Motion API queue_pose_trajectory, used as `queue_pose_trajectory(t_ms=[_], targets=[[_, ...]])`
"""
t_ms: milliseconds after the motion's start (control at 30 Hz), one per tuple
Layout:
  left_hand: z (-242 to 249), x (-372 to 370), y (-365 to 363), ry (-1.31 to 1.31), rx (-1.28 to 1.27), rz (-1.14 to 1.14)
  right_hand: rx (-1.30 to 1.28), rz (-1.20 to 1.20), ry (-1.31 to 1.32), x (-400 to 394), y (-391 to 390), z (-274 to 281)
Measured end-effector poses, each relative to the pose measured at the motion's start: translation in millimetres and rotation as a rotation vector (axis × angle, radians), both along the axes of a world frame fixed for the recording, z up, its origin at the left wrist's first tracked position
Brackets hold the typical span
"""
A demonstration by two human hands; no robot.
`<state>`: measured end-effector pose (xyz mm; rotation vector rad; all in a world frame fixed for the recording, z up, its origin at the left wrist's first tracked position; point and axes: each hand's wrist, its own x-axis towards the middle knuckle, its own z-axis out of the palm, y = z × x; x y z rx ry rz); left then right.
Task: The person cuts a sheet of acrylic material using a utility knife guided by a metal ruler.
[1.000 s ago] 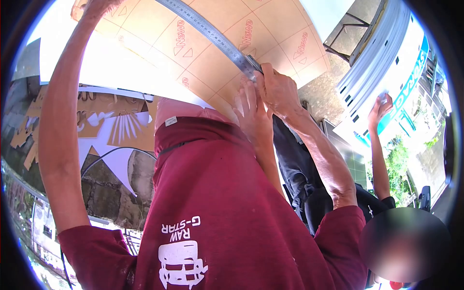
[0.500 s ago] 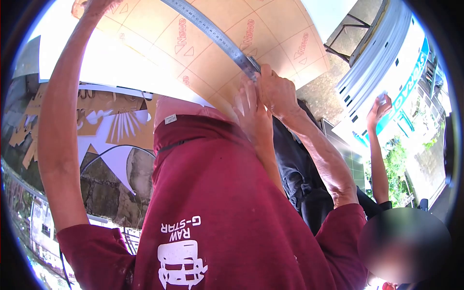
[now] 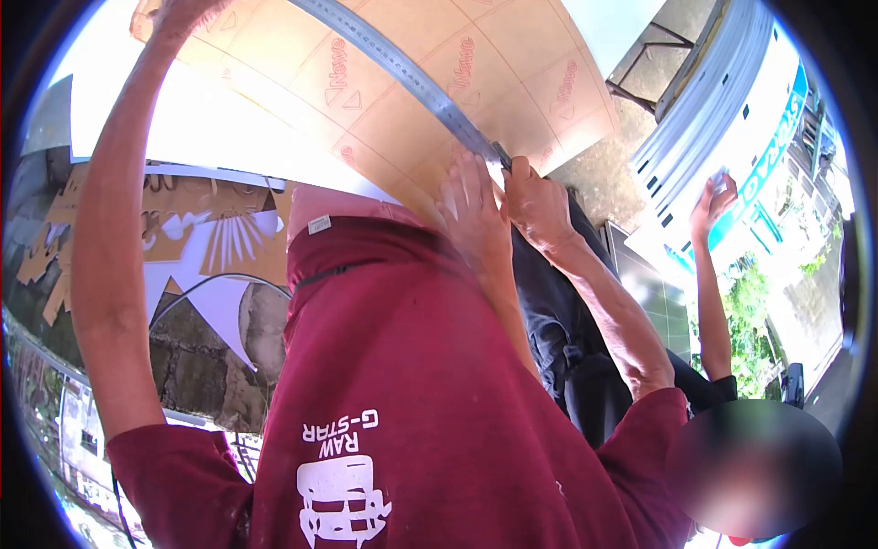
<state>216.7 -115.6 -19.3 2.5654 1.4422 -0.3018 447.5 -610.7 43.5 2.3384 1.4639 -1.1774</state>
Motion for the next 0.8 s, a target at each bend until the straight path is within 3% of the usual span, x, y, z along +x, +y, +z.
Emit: queue_pose_trajectory(t_ms=[67, 267, 800], targets=[[-2, -2, -3, 0.023, -0.015, -0.002, -0.290, -0.005, 0.011, 5, -2, 6], [-4, -2, -2, 0.013, 0.028, -0.023, 0.137, 0.270, -0.323, -99, -16, -12], [-8, -4, 0, 0.047, 0.018, 0.042, 0.162, 0.204, -0.348, -101, -18, -19]])
